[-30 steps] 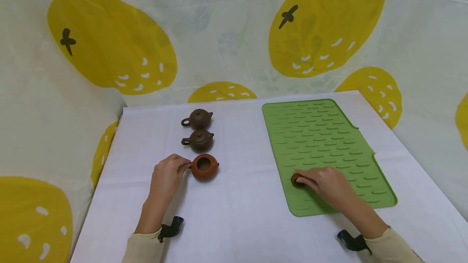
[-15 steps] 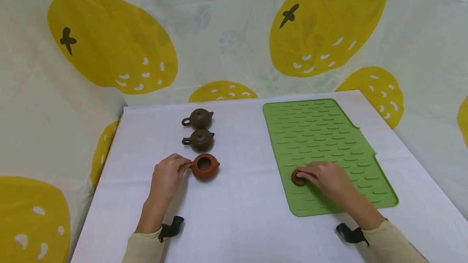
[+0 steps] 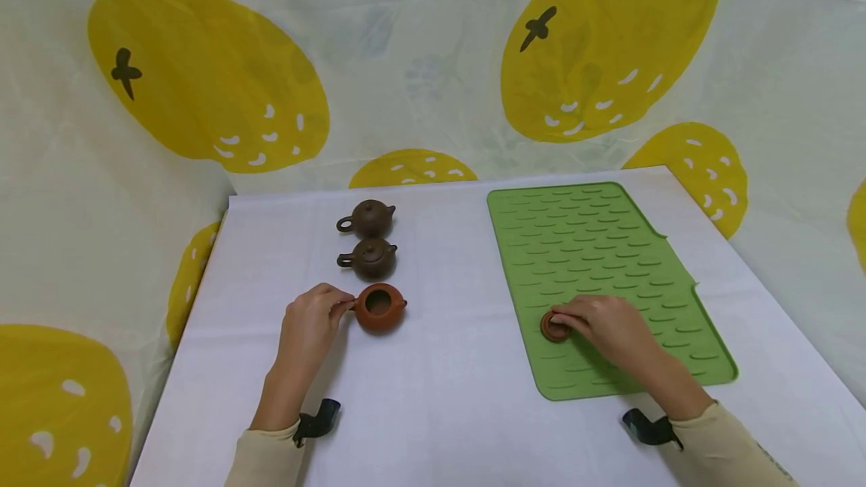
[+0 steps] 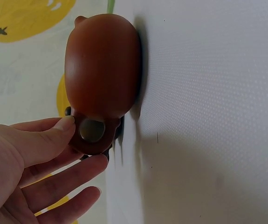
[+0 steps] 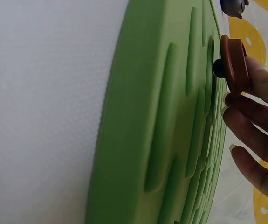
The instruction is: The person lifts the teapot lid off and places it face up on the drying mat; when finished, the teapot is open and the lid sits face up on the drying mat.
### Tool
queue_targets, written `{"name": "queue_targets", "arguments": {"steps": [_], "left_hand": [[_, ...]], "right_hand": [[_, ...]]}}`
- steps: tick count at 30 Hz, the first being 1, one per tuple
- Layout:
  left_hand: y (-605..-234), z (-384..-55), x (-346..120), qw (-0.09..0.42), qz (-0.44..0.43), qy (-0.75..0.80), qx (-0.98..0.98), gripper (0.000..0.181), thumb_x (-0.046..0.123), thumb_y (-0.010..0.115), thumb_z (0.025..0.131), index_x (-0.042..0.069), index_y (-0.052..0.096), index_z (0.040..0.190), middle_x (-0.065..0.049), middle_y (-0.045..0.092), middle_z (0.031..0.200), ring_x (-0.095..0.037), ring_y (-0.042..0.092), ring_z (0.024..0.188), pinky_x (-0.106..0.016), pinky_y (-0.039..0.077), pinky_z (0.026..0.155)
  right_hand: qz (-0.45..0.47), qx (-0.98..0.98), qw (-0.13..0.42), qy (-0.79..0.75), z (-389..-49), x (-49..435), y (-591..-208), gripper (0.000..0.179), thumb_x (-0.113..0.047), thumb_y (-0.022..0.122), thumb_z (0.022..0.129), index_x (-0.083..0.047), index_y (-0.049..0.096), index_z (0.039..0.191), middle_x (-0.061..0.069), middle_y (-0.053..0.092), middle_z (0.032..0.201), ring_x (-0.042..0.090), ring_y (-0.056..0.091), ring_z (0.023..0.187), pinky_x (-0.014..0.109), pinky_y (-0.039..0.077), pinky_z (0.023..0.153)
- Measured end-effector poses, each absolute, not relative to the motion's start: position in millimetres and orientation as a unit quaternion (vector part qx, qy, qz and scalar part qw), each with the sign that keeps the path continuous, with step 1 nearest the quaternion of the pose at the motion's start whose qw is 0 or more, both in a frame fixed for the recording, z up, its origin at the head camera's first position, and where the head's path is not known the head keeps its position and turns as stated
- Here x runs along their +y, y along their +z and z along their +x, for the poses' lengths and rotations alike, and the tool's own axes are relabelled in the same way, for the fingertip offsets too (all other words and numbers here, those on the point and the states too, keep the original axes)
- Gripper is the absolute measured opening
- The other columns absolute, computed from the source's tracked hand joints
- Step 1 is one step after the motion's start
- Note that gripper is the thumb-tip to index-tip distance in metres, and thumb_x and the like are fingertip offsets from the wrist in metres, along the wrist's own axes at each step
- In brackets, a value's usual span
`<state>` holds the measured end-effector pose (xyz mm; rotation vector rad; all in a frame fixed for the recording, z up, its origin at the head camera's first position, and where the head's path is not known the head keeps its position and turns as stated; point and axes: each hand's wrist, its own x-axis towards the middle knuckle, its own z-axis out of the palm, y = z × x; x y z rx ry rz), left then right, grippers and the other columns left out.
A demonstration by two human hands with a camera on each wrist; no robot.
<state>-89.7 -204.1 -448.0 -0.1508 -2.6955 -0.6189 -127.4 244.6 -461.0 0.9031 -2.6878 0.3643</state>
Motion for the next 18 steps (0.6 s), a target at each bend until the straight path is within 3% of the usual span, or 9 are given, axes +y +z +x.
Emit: {"name": "queue_targets", "arguments": {"steps": [18], "left_hand": [[-448.7,-89.5,-202.7,0.193,-0.055,-0.217,-0.955,0.009,0.005,0.084,0.079,0.005,0.082,0.088,-0.011,0.077,0.086,-0.030,0.075,0.079,-0.046,0.061,0.069]], "right_hand": [[0.309,-0.930,0.146,0.137,-124.2,245.3,-457.0,0.020,-0.020,0.082,0.081,-0.016,0.082,0.101,-0.005,0.080,0.086,0.016,0.076,0.077,0.035,0.060,0.067]]}}
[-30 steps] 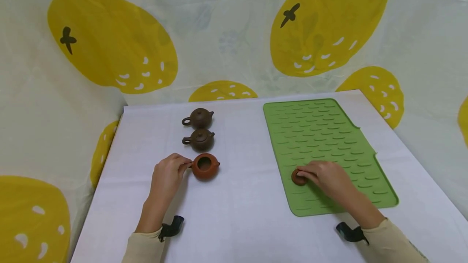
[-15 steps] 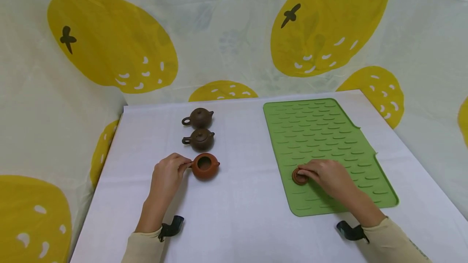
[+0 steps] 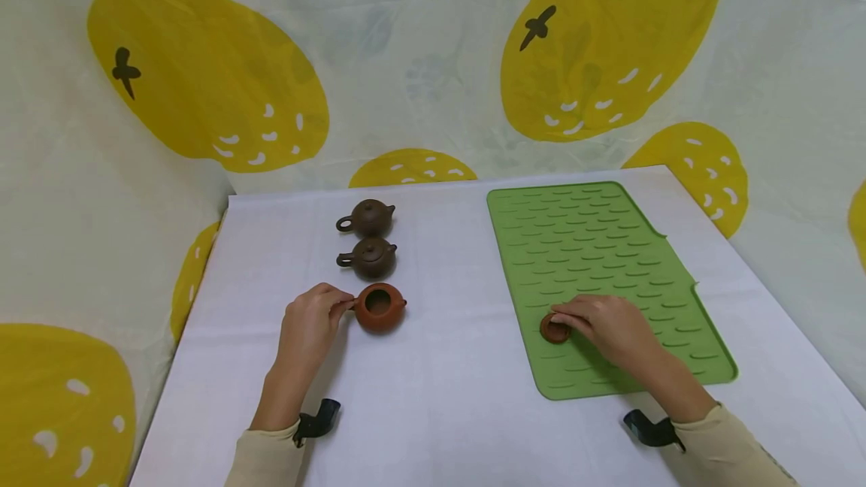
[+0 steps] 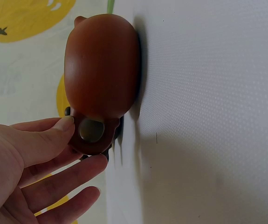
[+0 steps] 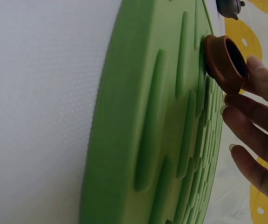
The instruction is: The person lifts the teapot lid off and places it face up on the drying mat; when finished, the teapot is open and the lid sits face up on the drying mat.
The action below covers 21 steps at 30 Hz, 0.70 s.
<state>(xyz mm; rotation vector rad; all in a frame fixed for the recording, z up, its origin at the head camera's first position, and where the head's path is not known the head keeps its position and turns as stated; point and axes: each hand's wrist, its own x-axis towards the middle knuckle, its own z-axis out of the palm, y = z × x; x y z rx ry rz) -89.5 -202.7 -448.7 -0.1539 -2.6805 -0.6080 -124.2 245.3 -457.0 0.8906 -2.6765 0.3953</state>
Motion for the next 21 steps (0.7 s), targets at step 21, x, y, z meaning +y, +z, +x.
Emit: {"name": "queue_targets", "arguments": {"steps": [21], "left_hand": [[-447.8,-89.6,-202.8,0.174,-0.049,-0.222,-0.958,0.010,0.005,0.084,0.081,0.005,0.082,0.090,-0.012,0.077,0.088,-0.030,0.075,0.081,-0.045,0.062,0.073]], "right_hand": [[0.317,-0.925,0.160,0.136,-123.5,246.0,-455.8,0.021,-0.019,0.083,0.080,-0.017,0.082,0.101,-0.005,0.079,0.086,0.015,0.075,0.077,0.034,0.060,0.067]]}}
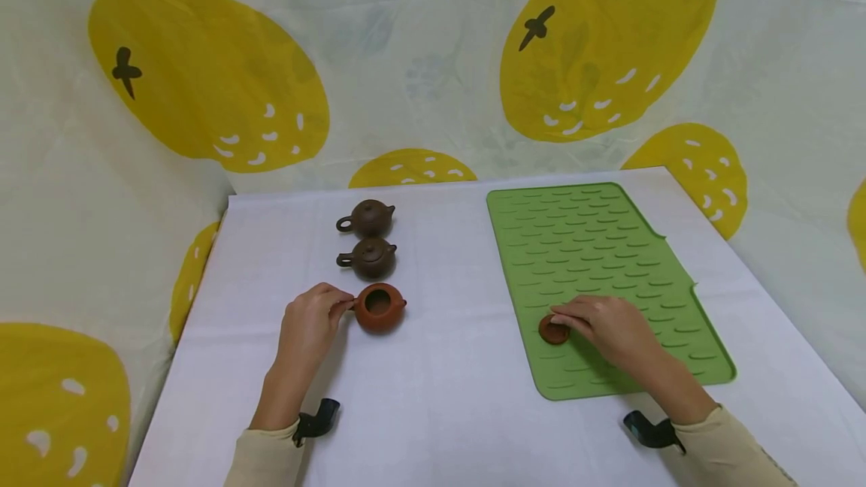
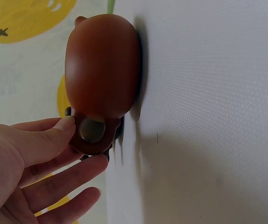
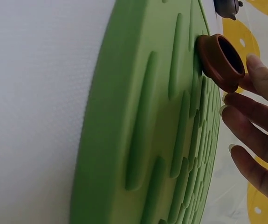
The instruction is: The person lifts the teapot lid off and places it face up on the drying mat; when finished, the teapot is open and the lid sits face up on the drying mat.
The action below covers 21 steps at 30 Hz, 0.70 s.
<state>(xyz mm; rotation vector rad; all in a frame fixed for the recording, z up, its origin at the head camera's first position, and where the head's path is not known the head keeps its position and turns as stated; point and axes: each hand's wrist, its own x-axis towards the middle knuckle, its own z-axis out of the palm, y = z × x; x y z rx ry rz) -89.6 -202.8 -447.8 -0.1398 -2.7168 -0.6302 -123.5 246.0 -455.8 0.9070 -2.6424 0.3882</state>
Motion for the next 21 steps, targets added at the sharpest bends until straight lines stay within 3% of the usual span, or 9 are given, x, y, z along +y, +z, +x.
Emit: {"name": "queue_targets", "arguments": {"steps": [5,14,21], "left_hand": [[-447,-89,-202,0.161,-0.039,-0.214,-0.963,0.012,0.007,0.084,0.081,0.005,0.081,0.093,-0.011,0.077,0.090,-0.028,0.075,0.083,-0.044,0.062,0.073],[-440,-90,-202,0.139,-0.037,-0.192,-0.971,0.012,0.011,0.082,0.085,0.008,0.081,0.096,-0.008,0.078,0.093,-0.029,0.076,0.083,-0.045,0.061,0.070],[-433,-93,-206,0.136,-0.044,-0.169,-0.975,0.016,0.017,0.082,0.086,0.010,0.081,0.100,-0.008,0.079,0.091,-0.028,0.075,0.079,-0.044,0.058,0.063]], "right_hand": [[0.313,-0.928,0.149,0.139,-126,245,-451,0.022,-0.021,0.082,0.082,-0.016,0.082,0.104,-0.002,0.081,0.095,0.020,0.078,0.087,0.040,0.062,0.073],[0.299,-0.939,0.126,0.112,-134,236,-436,0.054,-0.037,0.082,0.082,-0.016,0.071,0.130,0.009,0.072,0.130,0.034,0.070,0.115,0.050,0.060,0.083],[0.364,-0.916,0.139,0.091,-152,204,-415,0.060,-0.042,0.083,0.080,-0.015,0.069,0.132,0.008,0.071,0.132,0.032,0.068,0.118,0.048,0.059,0.089]]}}
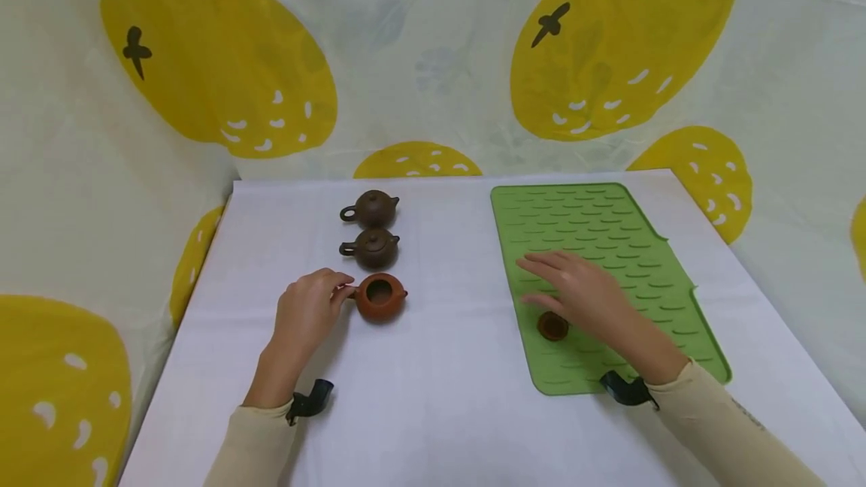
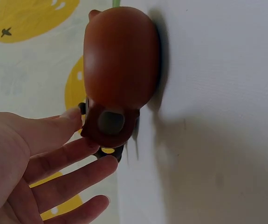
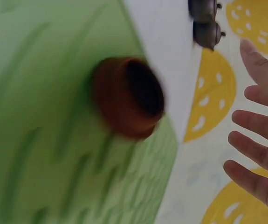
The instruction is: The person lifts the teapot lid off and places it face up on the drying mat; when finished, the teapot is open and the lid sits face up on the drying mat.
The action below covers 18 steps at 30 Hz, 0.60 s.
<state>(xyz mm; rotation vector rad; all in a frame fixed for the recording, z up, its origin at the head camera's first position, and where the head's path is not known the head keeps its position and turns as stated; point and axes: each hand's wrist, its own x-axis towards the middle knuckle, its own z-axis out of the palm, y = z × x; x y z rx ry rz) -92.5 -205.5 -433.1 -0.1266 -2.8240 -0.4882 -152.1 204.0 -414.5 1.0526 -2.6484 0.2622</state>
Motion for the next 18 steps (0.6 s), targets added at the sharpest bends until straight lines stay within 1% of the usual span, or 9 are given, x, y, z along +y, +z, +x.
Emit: {"name": "queue_targets", "arguments": {"steps": [3,5,9,14,18], "left_hand": [[-430,-95,-206,0.127,-0.038,-0.167,-0.977,0.018,0.019,0.081,0.088,0.011,0.081,0.103,-0.008,0.079,0.096,-0.029,0.075,0.081,-0.044,0.059,0.065],[-427,-98,-207,0.123,-0.036,-0.166,-0.978,0.019,0.020,0.080,0.089,0.012,0.080,0.105,-0.009,0.078,0.101,-0.030,0.075,0.085,-0.045,0.060,0.067],[-418,-105,-206,0.132,-0.042,-0.172,-0.975,0.021,0.021,0.079,0.090,0.011,0.079,0.108,-0.009,0.076,0.109,-0.031,0.075,0.090,-0.046,0.061,0.070],[-405,-115,-207,0.155,-0.049,-0.169,-0.972,0.020,0.020,0.080,0.089,0.010,0.079,0.107,-0.009,0.074,0.109,-0.030,0.072,0.096,-0.046,0.060,0.073],[-398,-120,-209,0.150,-0.051,-0.157,-0.975,0.021,0.018,0.080,0.089,0.010,0.078,0.109,-0.010,0.073,0.111,-0.030,0.072,0.096,-0.046,0.060,0.073]], "right_hand": [[0.397,-0.903,0.142,0.084,-159,184,-405,0.058,-0.041,0.082,0.082,-0.014,0.069,0.131,0.007,0.073,0.129,0.031,0.070,0.114,0.046,0.060,0.088],[0.415,-0.896,0.137,0.084,-163,171,-401,0.056,-0.039,0.082,0.083,-0.013,0.069,0.131,0.007,0.073,0.127,0.030,0.071,0.113,0.044,0.060,0.090],[0.435,-0.888,0.118,0.091,-169,146,-396,0.052,-0.036,0.082,0.085,-0.013,0.070,0.130,0.006,0.074,0.126,0.027,0.071,0.114,0.042,0.059,0.093],[0.443,-0.887,0.088,0.097,-178,116,-391,0.048,-0.035,0.079,0.088,-0.016,0.070,0.131,0.005,0.073,0.128,0.025,0.069,0.118,0.040,0.059,0.095],[0.452,-0.884,0.070,0.095,-186,95,-391,0.044,-0.036,0.077,0.091,-0.018,0.070,0.131,0.003,0.073,0.129,0.025,0.068,0.119,0.040,0.058,0.095]]}}
